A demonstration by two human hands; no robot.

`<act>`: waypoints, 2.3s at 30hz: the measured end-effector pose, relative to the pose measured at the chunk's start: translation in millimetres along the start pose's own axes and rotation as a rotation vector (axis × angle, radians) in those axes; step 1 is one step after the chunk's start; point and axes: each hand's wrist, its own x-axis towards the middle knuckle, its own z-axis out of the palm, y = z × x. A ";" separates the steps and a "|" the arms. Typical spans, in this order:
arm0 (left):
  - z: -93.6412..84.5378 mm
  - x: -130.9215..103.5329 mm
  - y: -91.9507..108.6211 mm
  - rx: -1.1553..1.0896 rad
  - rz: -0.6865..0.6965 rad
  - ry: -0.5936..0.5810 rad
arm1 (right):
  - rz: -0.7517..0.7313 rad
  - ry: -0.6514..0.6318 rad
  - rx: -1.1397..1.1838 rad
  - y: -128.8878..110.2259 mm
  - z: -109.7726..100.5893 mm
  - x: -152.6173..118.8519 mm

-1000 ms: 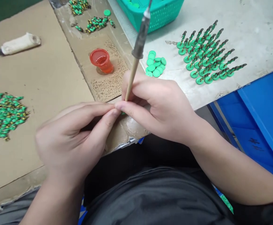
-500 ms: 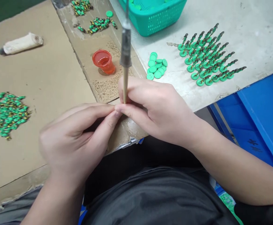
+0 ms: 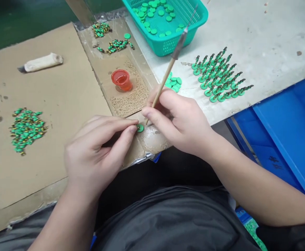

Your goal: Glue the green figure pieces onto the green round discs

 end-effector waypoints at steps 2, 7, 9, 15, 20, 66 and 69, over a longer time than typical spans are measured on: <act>-0.2 -0.4 -1.1 -0.009 0.038 -0.012 | -0.003 -0.061 -0.010 0.5 -2.6 2.4; 0.9 -2.1 -1.5 -0.003 0.044 0.002 | -0.017 -0.215 -0.068 0.4 -1.7 11.4; 1.5 -3.0 -1.0 -0.005 0.028 0.009 | -0.008 -0.258 -0.072 1.5 0.1 13.0; 1.4 -5.1 -0.9 -0.008 0.005 0.012 | -0.070 -0.281 -0.031 6.2 3.0 13.6; 1.1 -4.8 -1.1 -0.010 -0.001 0.018 | -0.107 -0.281 0.004 6.6 3.9 14.5; -39.3 46.3 40.1 -0.424 -0.501 -0.088 | 0.117 -0.002 0.239 -26.5 -14.0 -59.0; -14.2 60.2 45.4 -0.325 -0.406 -0.151 | 0.166 -0.022 0.223 -29.3 -23.7 -88.2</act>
